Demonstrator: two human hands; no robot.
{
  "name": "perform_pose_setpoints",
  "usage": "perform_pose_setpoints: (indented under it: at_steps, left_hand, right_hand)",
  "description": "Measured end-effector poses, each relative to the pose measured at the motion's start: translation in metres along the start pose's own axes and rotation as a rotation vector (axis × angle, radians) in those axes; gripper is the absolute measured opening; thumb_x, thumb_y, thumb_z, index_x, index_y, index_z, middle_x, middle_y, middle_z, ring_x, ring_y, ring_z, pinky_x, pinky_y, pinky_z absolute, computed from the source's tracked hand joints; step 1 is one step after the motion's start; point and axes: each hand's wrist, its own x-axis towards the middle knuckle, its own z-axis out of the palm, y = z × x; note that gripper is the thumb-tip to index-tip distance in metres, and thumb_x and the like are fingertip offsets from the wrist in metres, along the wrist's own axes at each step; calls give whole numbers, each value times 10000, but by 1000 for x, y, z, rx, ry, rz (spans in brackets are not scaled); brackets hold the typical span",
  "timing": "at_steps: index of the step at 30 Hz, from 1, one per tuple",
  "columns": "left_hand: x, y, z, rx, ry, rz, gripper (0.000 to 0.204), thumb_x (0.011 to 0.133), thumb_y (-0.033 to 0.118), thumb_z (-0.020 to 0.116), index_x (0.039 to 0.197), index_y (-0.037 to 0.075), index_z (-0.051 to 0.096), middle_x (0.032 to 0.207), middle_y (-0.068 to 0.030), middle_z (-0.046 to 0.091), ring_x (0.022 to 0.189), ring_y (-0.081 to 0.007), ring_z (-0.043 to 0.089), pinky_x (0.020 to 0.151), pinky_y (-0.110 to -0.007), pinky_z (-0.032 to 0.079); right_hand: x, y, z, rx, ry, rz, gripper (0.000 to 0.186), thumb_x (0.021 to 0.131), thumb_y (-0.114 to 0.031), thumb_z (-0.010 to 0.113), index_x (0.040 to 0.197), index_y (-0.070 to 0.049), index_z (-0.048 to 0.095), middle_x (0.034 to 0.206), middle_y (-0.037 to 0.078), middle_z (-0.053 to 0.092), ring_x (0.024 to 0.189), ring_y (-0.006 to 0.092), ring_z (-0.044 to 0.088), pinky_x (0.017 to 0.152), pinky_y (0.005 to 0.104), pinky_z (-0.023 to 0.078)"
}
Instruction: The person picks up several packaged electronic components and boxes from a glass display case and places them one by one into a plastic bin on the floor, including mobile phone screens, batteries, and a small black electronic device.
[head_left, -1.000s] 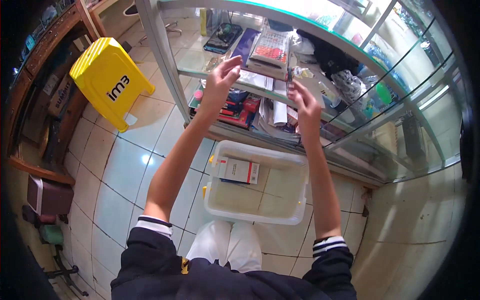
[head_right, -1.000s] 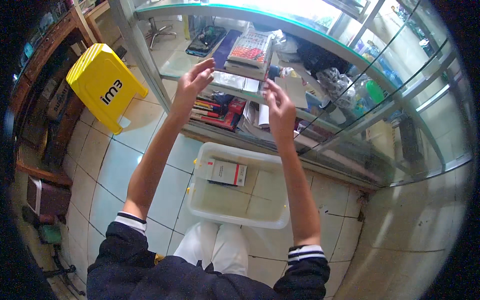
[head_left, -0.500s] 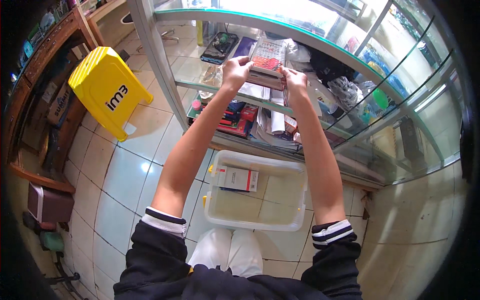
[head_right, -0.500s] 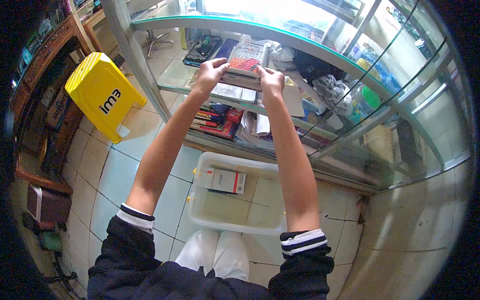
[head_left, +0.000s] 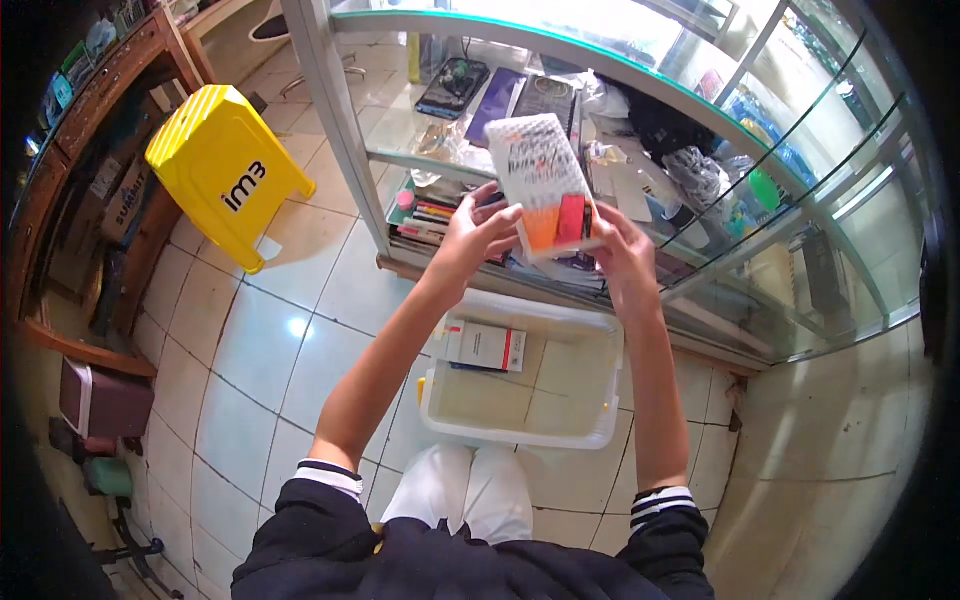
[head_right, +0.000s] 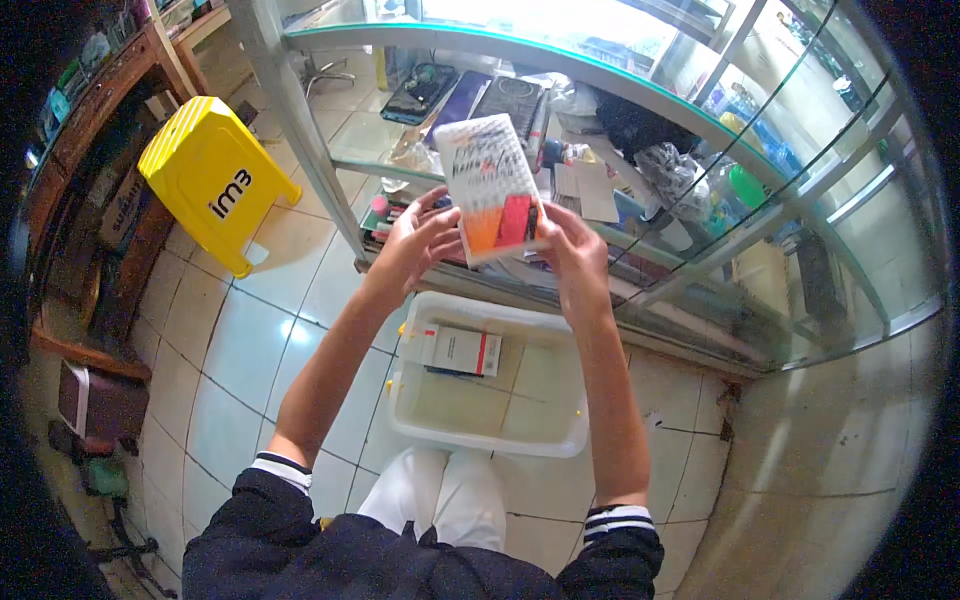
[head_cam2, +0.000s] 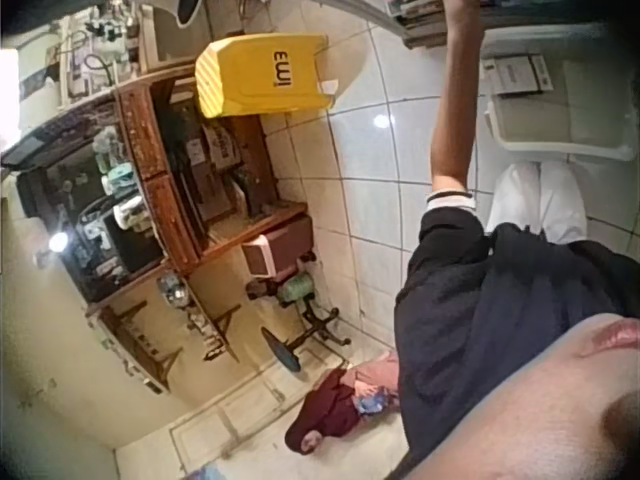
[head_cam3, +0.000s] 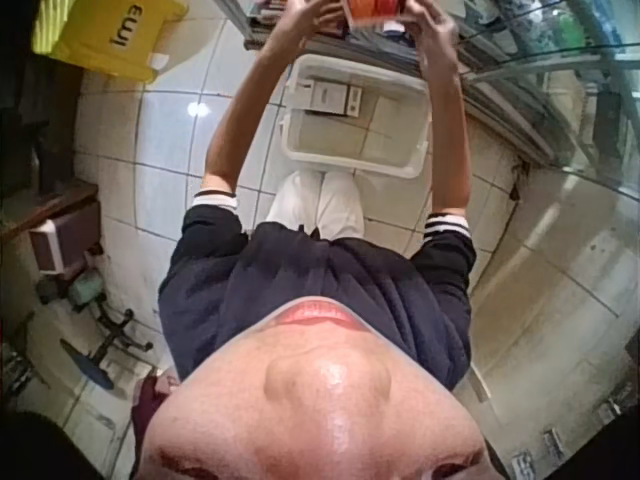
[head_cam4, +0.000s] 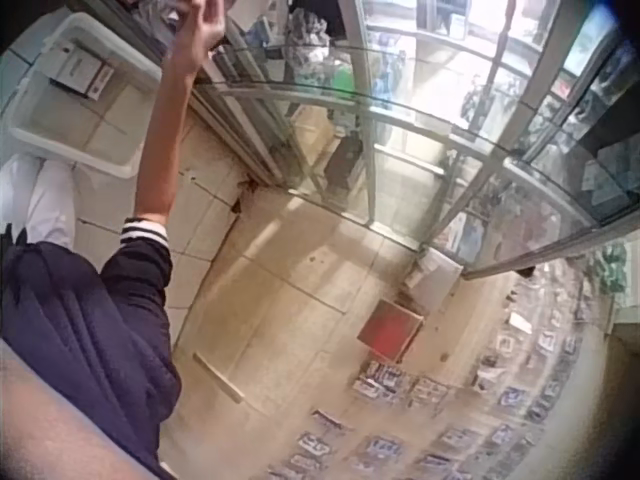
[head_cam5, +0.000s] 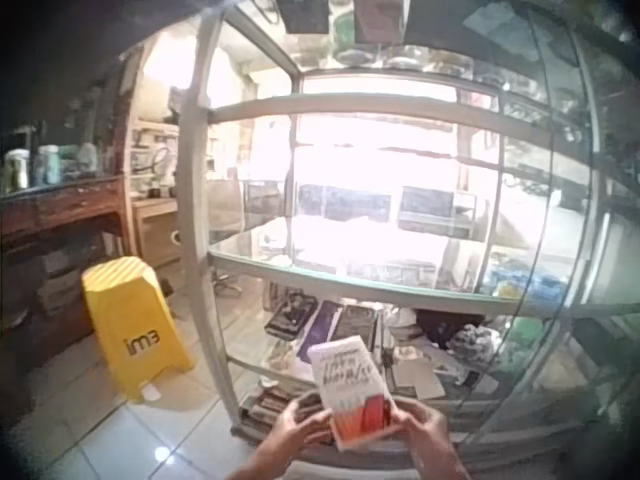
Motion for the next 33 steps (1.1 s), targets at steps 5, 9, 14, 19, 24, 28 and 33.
perform_pose_setpoints:
  at_steps: [5,9,14,19,24,28,33]
  left_hand:
    - [-57,-36,-15,54,68,-80,480,749,166,570,1125,-10,329,1032,-127,489,921,-191,516,765,-302,452]
    - [-95,-101,-19,-69,225,-253,433,760,94,539,1120,16,312,1004,-118,493,893,-189,526,733,-296,463]
    - [-122,-169,-10,-184,457,-332,329,766,48,509,1053,15,351,953,-110,504,853,-196,538,708,-302,473]
    - [-101,-248,-46,-380,612,-753,172,727,9,516,895,12,482,821,-103,548,750,-219,564,630,-334,497]
    - [-75,-260,-59,-403,939,-728,165,731,49,523,887,15,483,805,-82,556,695,-200,569,599,-323,490]
    - [-70,-271,-66,-391,956,-725,190,732,51,524,915,25,481,812,-65,555,659,-178,557,576,-290,478]
    - [-70,-289,-81,-429,931,-699,252,734,48,520,981,35,474,882,-64,554,689,-168,541,587,-273,456]
  right_hand:
    - [-67,29,-24,-60,-65,167,377,768,-175,548,1067,40,464,983,78,534,863,137,524,767,252,420]
    - [-110,72,-36,136,145,375,368,774,-198,543,1086,-25,452,993,63,523,884,143,504,755,294,419]
    - [-142,125,-54,26,285,668,259,781,-170,538,1007,-66,469,948,47,536,857,151,526,726,339,426]
    - [-128,223,-102,59,275,734,254,787,-115,517,1015,-24,455,929,65,546,807,200,562,691,350,482]
    - [-107,283,-95,-113,264,680,288,757,-140,570,1005,-11,500,879,90,571,767,204,565,624,346,462]
    - [-97,327,-103,-427,298,571,320,754,-144,571,1050,-44,499,876,76,575,749,174,557,646,343,452]
    - [-85,351,-104,-1009,339,517,257,732,-116,565,987,-90,551,862,84,579,742,144,543,674,310,426]
